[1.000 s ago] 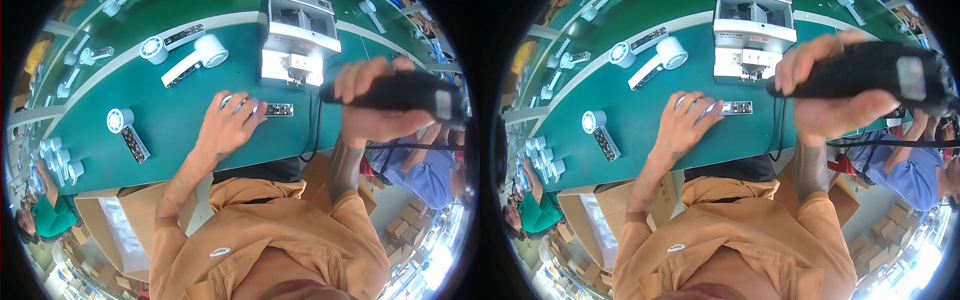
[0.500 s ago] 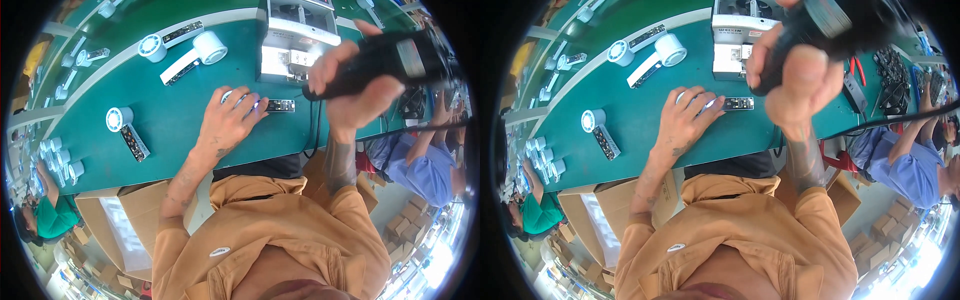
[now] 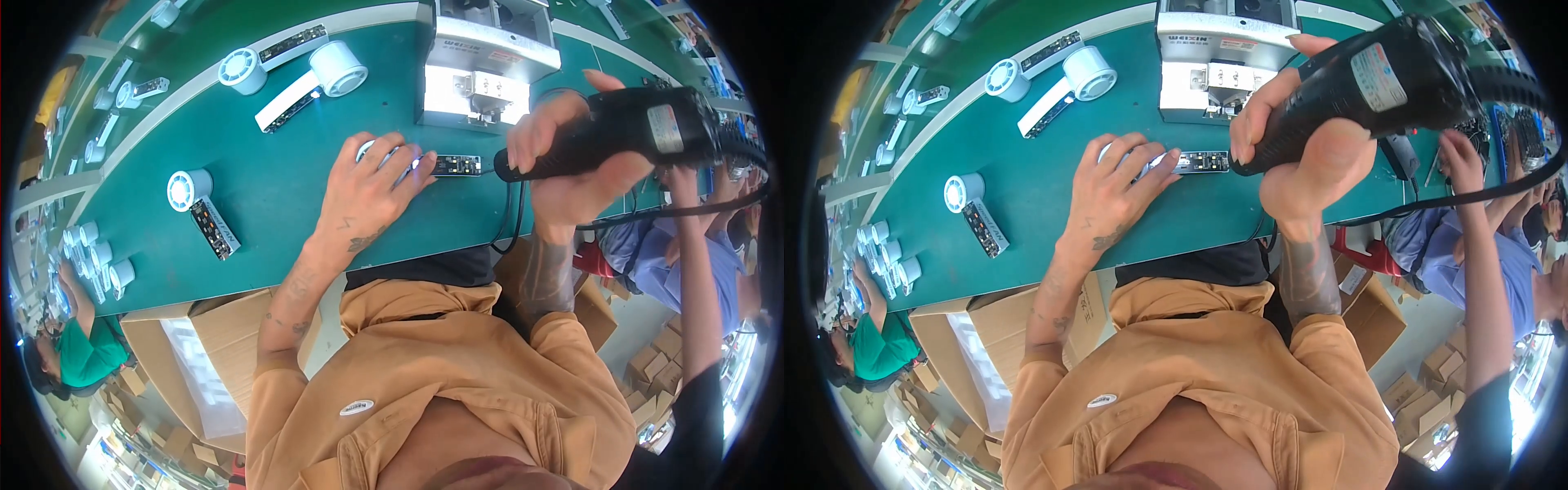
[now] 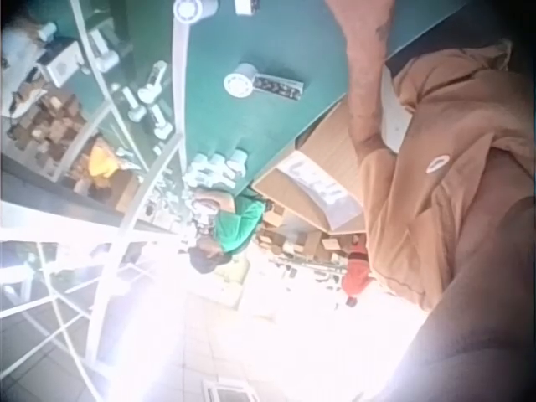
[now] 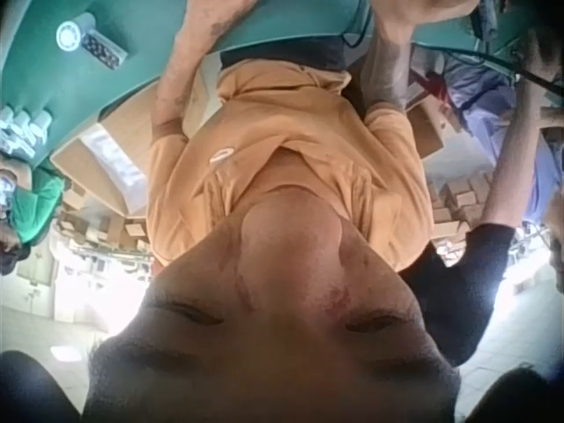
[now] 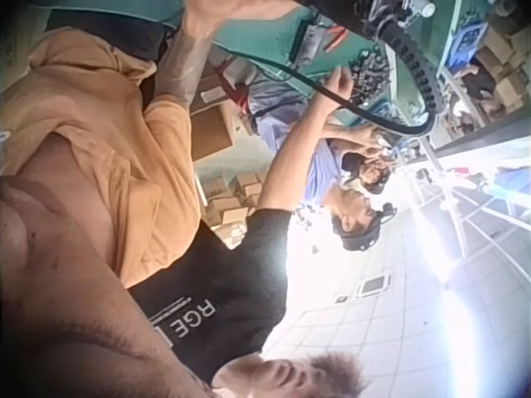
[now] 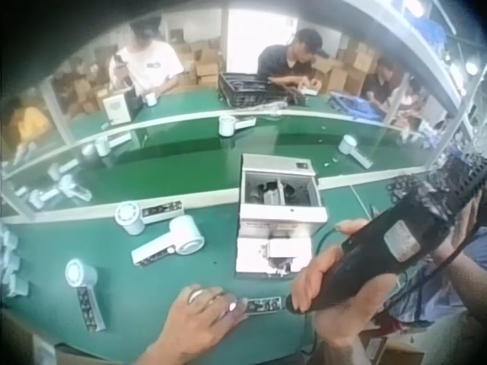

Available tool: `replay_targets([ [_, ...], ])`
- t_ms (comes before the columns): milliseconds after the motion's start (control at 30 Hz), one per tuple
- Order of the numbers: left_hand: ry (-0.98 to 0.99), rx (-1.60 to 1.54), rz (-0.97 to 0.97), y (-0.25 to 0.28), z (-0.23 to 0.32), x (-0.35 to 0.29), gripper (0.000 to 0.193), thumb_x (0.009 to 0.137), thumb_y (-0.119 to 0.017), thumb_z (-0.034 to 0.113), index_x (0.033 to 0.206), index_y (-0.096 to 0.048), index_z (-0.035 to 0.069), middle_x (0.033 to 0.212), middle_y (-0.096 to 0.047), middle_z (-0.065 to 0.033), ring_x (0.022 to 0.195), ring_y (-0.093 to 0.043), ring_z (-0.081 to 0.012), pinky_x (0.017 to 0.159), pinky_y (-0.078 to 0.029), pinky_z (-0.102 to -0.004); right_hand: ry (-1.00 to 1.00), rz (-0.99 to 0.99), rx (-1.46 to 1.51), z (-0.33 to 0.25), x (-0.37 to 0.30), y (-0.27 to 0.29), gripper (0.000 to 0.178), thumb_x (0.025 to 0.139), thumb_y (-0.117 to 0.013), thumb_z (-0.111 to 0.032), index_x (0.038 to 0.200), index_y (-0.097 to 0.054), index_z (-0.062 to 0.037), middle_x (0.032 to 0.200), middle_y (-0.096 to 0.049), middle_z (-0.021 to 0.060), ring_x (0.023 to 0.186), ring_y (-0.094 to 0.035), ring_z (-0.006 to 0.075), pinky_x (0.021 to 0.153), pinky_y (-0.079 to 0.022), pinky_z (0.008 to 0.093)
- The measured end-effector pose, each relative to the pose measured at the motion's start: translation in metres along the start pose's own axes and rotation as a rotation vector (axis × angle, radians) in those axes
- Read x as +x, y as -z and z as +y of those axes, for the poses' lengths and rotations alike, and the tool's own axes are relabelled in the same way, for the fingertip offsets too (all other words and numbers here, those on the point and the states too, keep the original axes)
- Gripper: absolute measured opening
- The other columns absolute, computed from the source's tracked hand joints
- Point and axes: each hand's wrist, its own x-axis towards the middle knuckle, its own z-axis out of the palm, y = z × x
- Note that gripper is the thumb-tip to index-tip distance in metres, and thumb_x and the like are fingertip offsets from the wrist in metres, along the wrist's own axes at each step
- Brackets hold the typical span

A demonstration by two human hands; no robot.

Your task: The person assembles electronic components by placing LED ring modules into plastic housings and securing them with screws using an electric screwdriver.

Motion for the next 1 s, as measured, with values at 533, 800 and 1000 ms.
replay_targets([
  [533,0.005,-0.016,0.013,-0.002,-0.001,0.0,0.031,0.078,-0.083,0.016,0.107,-0.073,0.011,0.106,-0.065,-0.0011,0.103,-0.061,-0.0207,0.085,-0.048,-0.0405,-0.017,-0.061,0.053,0.001,-0.006,0.011,0.095,0.091,-0.035,-0.085,0.147,-0.031,-0.0087,0.074,-0.051,0.0064,0.053,-0.048,0.0172,0.05,-0.044,0.0339],
  [800,0.01,-0.013,0.002,-0.003,0.0,0.0,0.032,0.078,-0.083,0.018,0.107,-0.074,0.012,0.106,-0.065,-0.0006,0.103,-0.061,-0.0201,0.084,-0.048,-0.0398,0.046,-0.095,0.178,0.009,-0.004,0.015,0.092,0.089,-0.037,-0.085,0.141,-0.034,-0.009,0.075,-0.052,0.008,0.053,-0.049,0.0173,0.05,-0.044,0.0338],
  [1000,0.011,-0.015,0.001,-0.001,0.0,0.001,0.032,0.079,-0.082,0.019,0.108,-0.074,0.012,0.107,-0.066,0.0001,0.103,-0.061,-0.0198,0.084,-0.047,-0.0395,0.085,-0.095,0.229,0.013,-0.009,0.013,0.089,0.089,-0.04,-0.084,0.14,-0.036,-0.0101,0.075,-0.052,0.0078,0.054,-0.05,0.0176,0.051,-0.045,0.0329],
])
